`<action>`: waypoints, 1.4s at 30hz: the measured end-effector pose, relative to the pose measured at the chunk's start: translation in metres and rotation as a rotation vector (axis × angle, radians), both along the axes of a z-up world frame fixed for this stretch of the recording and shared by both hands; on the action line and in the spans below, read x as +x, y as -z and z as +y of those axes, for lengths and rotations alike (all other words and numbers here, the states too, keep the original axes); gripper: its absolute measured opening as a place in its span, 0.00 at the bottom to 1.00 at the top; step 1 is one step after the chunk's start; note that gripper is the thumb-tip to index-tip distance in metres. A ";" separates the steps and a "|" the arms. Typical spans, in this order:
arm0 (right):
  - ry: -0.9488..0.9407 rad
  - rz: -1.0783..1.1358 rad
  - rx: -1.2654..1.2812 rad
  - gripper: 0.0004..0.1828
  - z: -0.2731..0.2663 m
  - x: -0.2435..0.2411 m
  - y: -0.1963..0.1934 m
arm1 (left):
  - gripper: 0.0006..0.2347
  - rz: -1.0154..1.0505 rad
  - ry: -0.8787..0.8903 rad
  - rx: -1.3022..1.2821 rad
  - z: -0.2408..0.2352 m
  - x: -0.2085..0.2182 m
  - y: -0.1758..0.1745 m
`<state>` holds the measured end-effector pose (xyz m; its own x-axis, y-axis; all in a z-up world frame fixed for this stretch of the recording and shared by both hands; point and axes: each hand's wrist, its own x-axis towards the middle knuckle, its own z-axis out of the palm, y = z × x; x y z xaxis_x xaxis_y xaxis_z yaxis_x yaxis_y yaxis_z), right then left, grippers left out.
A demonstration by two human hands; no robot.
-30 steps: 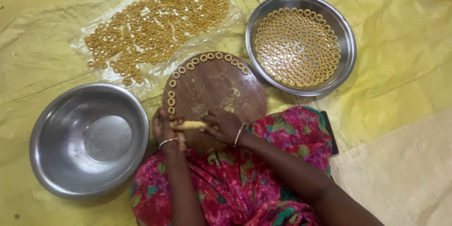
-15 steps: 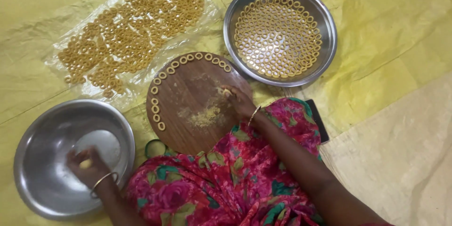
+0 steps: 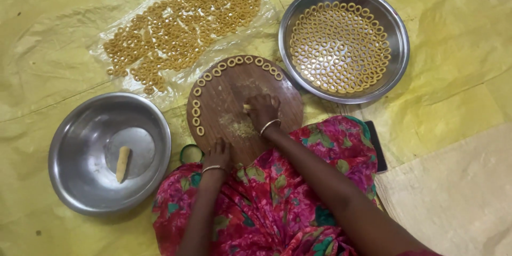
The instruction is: The person rolls small pieces of dough into thin ropes on a wooden board, then joins the ends to form rings. The rings are placed on the board and into a metal tray. A second tray and a plastic sheet with finished rings are visible nearby.
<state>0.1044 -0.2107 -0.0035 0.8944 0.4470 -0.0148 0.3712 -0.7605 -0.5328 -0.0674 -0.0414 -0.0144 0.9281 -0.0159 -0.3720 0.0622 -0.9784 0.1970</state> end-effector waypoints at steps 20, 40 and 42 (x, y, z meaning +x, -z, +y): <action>-0.155 -0.216 -0.252 0.39 0.031 0.086 0.000 | 0.30 0.275 -0.456 0.170 -0.064 0.052 0.104; 0.129 0.318 0.676 0.19 -0.037 0.016 -0.013 | 0.32 0.362 -0.506 0.115 -0.062 0.066 0.105; 0.159 0.373 0.673 0.19 -0.033 0.022 -0.008 | 0.32 0.352 -0.527 0.116 -0.062 0.069 0.108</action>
